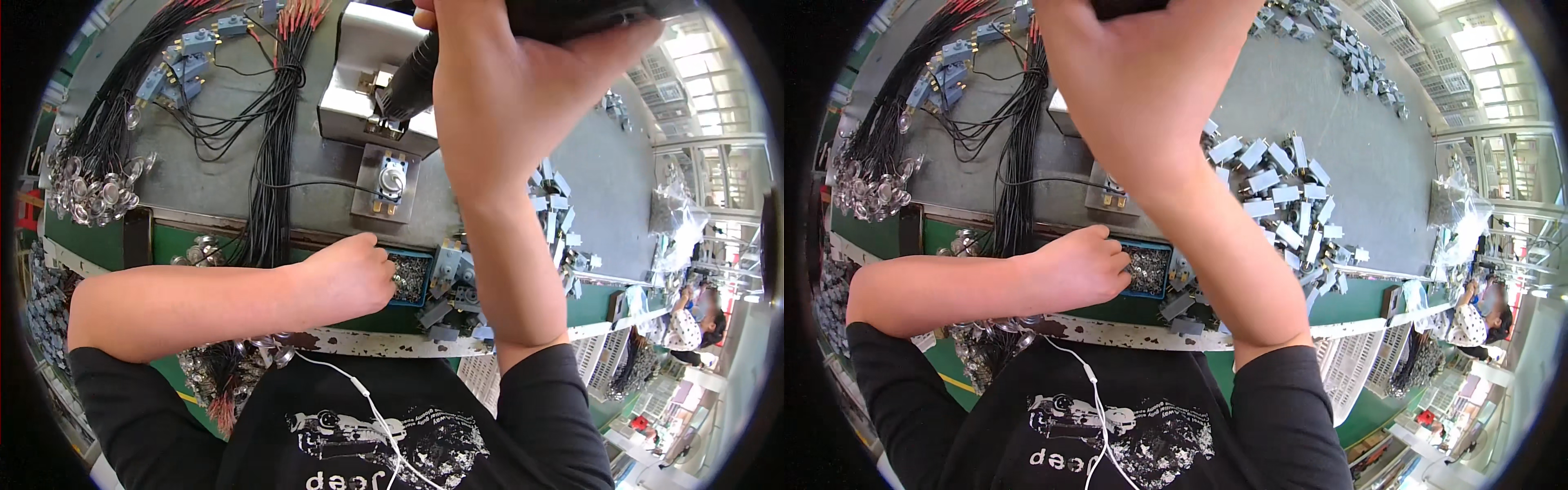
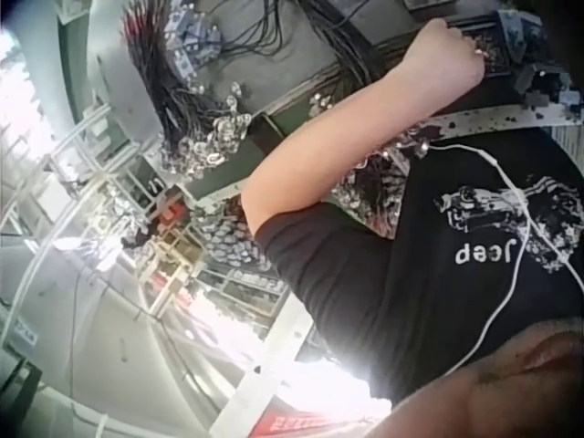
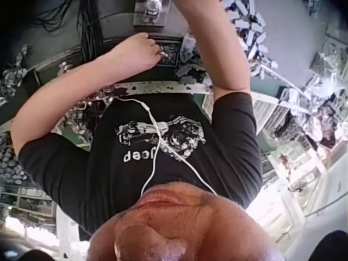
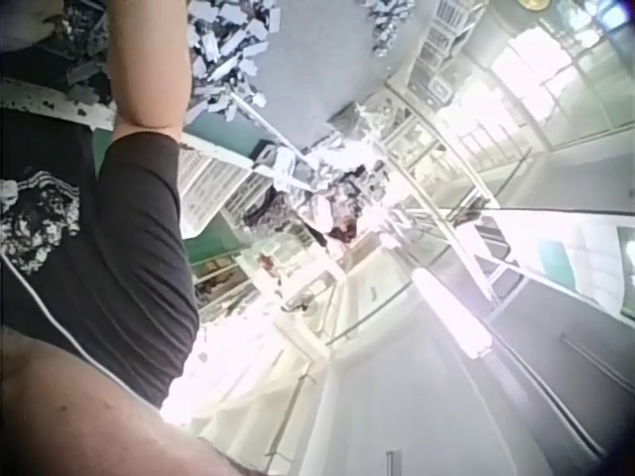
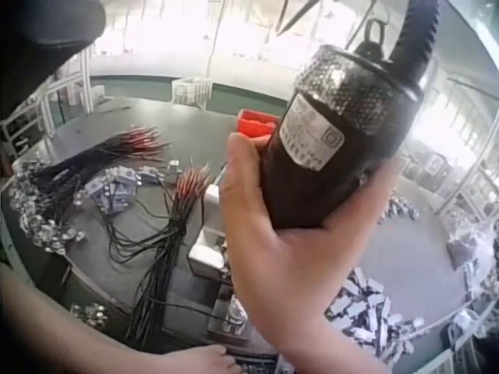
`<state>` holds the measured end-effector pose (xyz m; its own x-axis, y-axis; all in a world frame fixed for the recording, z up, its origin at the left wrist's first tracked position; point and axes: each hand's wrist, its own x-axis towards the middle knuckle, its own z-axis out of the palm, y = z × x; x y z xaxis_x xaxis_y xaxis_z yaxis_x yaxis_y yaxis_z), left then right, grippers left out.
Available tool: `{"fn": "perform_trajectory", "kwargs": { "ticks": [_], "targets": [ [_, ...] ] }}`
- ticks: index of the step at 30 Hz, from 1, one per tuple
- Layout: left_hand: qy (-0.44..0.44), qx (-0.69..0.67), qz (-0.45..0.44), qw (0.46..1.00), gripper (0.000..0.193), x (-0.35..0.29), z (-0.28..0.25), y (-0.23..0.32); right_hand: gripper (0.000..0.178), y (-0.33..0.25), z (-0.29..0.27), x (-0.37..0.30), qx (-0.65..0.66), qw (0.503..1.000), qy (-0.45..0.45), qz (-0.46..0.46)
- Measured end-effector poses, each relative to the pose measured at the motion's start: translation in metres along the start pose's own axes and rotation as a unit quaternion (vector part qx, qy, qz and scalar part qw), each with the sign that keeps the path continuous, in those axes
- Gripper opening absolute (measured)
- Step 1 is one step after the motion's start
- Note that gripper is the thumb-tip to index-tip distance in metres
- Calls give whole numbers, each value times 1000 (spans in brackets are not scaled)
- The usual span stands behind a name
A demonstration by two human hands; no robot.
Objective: Assembling small electronic and mechanical components using an electric screwdriver at a factory workstation.
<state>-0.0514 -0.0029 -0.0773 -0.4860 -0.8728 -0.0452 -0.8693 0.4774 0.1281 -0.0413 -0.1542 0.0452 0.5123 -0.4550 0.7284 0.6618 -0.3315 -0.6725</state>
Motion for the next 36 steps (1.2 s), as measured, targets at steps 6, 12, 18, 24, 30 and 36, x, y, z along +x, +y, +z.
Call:
{"fn": "perform_trajectory", "kwargs": {
  "ticks": [6,12,18,24,30,36],
  "targets": [
    [23,-54,-3,998,9,-2,-7,-7,56,-3,-1,11,-41,998,31,22],
    [40,-126,-13,991,13,-2,-5,-8,61,-18,6,-12,-17,992,93,82],
    [36,-193,-42,980,13,0,-3,-6,51,-29,-2,-18,-50,984,132,108],
    [17,-233,-49,971,12,2,-8,-9,47,-32,-15,-21,-54,982,135,117],
    [42,-217,-28,975,11,1,-13,-10,43,-31,-28,-24,-57,980,139,129],
    [49,-224,-35,973,8,0,-14,-9,39,-32,-34,-27,-58,980,135,138]
  ]
}}
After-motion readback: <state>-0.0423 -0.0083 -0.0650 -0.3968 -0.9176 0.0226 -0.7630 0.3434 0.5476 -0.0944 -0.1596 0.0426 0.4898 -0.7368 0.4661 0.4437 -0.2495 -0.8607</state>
